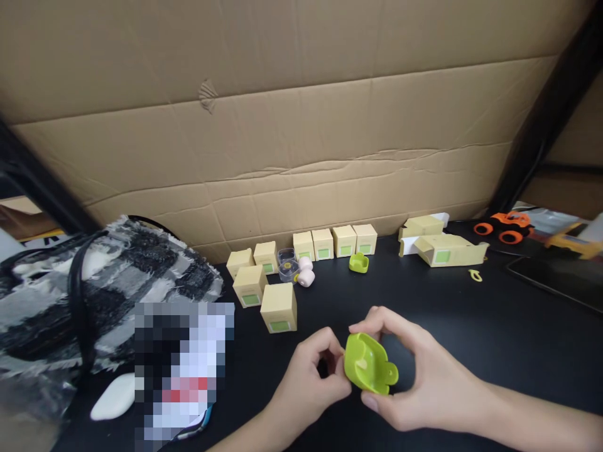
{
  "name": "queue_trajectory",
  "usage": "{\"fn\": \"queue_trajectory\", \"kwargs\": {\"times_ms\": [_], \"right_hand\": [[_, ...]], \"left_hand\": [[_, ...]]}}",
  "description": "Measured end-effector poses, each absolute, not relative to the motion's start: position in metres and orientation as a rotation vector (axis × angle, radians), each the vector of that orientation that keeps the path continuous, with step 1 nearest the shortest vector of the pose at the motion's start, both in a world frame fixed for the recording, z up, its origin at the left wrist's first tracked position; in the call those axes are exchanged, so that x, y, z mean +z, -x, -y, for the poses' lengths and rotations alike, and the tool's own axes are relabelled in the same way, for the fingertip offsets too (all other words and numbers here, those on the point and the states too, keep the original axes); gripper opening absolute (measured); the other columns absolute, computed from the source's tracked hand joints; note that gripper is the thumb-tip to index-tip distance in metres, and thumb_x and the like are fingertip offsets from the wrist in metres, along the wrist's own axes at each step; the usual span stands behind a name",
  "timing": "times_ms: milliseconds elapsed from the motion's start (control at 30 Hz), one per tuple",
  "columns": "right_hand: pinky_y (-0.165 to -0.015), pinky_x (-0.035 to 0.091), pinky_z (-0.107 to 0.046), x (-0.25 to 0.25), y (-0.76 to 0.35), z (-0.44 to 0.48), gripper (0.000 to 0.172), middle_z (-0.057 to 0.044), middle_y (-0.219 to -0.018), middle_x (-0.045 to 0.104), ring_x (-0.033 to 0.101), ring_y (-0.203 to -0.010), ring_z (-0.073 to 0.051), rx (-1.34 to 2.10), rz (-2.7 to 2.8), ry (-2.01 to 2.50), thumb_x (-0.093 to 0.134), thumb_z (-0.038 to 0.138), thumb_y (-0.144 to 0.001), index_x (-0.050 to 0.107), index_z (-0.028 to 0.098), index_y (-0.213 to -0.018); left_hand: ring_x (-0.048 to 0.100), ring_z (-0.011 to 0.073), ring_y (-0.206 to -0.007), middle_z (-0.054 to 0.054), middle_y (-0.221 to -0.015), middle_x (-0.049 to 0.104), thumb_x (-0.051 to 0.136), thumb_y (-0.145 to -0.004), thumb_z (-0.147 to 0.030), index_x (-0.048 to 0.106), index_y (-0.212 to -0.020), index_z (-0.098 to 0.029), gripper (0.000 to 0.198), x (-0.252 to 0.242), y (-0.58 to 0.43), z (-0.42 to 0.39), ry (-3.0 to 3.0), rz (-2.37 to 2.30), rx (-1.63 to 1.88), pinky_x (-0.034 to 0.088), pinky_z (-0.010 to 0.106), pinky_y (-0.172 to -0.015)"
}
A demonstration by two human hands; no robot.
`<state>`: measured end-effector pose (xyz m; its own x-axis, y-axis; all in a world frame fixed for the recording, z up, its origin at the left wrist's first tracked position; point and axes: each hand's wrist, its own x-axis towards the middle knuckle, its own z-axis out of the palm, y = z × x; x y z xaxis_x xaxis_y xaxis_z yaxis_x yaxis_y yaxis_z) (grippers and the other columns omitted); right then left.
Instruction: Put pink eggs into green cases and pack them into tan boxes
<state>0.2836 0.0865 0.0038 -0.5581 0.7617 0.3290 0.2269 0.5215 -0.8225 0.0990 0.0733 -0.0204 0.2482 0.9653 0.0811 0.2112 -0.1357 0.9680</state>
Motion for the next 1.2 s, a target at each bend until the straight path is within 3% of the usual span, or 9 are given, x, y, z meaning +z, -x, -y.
{"fn": "queue_trajectory", "kwargs": {"times_ms": [100, 233, 333, 433, 533, 733, 833, 1000, 1200], "right_hand": [[-0.062, 0.048, -0.023, 0.003, -0.282, -0.083, 0.047, 0.004, -0.082, 0.056, 0.058, -0.071, -0.013, 0.94, 2.054, 0.766, 0.065, 0.011, -0.063, 0.045, 0.025, -0.104], [-0.074, 0.049, -0.024, 0.004, -0.282, -0.086, 0.058, 0.002, -0.093, 0.055, 0.059, -0.081, -0.014, 0.726, 2.129, 0.717, 0.063, 0.006, -0.062, 0.042, 0.027, -0.112], [-0.078, 0.049, -0.025, 0.007, -0.284, -0.094, 0.06, 0.0, -0.098, 0.055, 0.059, -0.089, -0.015, 0.62, 2.122, 0.72, 0.062, 0.007, -0.066, 0.037, 0.027, -0.117], [-0.079, 0.049, -0.027, 0.01, -0.287, -0.102, 0.05, -0.002, -0.099, 0.055, 0.058, -0.09, -0.017, 0.522, 2.166, 0.675, 0.06, 0.008, -0.07, 0.041, 0.026, -0.113], [-0.083, 0.049, -0.031, 0.012, -0.289, -0.105, 0.046, -0.005, -0.106, 0.055, 0.056, -0.097, -0.019, 0.504, 2.304, 0.636, 0.061, 0.008, -0.073, 0.047, 0.024, -0.114], [-0.085, 0.051, -0.033, 0.023, -0.284, -0.13, 0.044, -0.008, -0.109, 0.061, 0.059, -0.101, -0.02, 0.433, 2.536, 0.549, 0.065, 0.028, -0.082, 0.048, 0.018, -0.121], [-0.085, 0.051, -0.036, 0.025, -0.266, -0.167, 0.027, -0.01, -0.109, 0.061, 0.059, -0.101, -0.02, 0.177, 2.583, 0.559, 0.048, 0.021, -0.093, 0.05, 0.016, -0.12], [-0.088, 0.045, -0.053, 0.009, -0.231, -0.213, 0.033, -0.018, -0.118, 0.057, 0.054, -0.11, -0.031, -0.02, 2.659, 0.55, 0.053, 0.014, -0.087, 0.053, 0.013, -0.12], [-0.091, 0.046, -0.047, -0.007, -0.233, -0.208, 0.012, -0.017, -0.121, 0.056, 0.051, -0.113, -0.028, 0.015, 2.656, 0.516, 0.059, 0.012, -0.085, 0.056, 0.013, -0.097]], "left_hand": [[0.036, 0.011, -0.059, -0.007, -0.06, 0.041, 0.058, -0.067, -0.016, 0.037, -0.061, -0.022, 0.022, -0.02, -0.101, -0.072, -1.536, -1.122, 0.986, 0.029, 0.025, -0.056], [0.038, 0.0102, -0.06, -0.006, -0.062, 0.042, 0.061, -0.073, -0.022, 0.042, -0.063, -0.02, 0.021, -0.021, -0.101, -0.072, -1.474, -1.095, 0.998, 0.031, 0.024, -0.057], [0.046, 0.0109, -0.062, -0.003, -0.071, 0.05, 0.056, -0.082, -0.032, 0.053, -0.084, -0.018, 0.014, -0.023, -0.1, -0.073, -1.426, -1.073, 1.016, 0.036, 0.024, -0.058], [0.057, 0.0149, -0.063, 0.001, -0.077, 0.06, 0.054, -0.082, -0.049, 0.045, -0.12, -0.016, 0.051, -0.021, -0.1, -0.072, -1.264, -0.948, 1.057, 0.043, 0.026, -0.056], [0.065, 0.0201, -0.067, 0.008, -0.079, 0.067, 0.057, -0.073, -0.064, 0.045, -0.121, -0.012, 0.072, -0.017, -0.103, -0.068, -1.074, -0.776, 1.004, 0.049, 0.032, -0.062], [0.068, 0.0177, -0.066, 0.009, -0.084, 0.069, 0.067, -0.074, -0.045, 0.053, -0.107, -0.012, 0.048, -0.021, -0.11, -0.064, -0.936, -0.827, 0.931, 0.052, 0.033, -0.066], [0.068, 0.0168, -0.062, 0.012, -0.086, 0.071, 0.069, -0.072, -0.04, 0.052, -0.109, -0.012, 0.049, -0.024, -0.109, -0.066, -0.938, -0.787, 0.884, 0.052, 0.032, -0.064], [0.069, 0.0177, -0.062, 0.012, -0.083, 0.072, 0.068, -0.07, -0.028, 0.053, -0.109, -0.011, 0.045, -0.017, -0.105, -0.067, -0.847, -0.723, 0.824, 0.05, 0.032, -0.066], [0.065, 0.0177, -0.056, 0.011, -0.082, 0.07, 0.063, -0.071, -0.03, 0.05, -0.106, -0.014, 0.041, -0.026, -0.106, -0.066, -0.764, -0.601, 0.786, 0.052, 0.036, -0.059]]}}
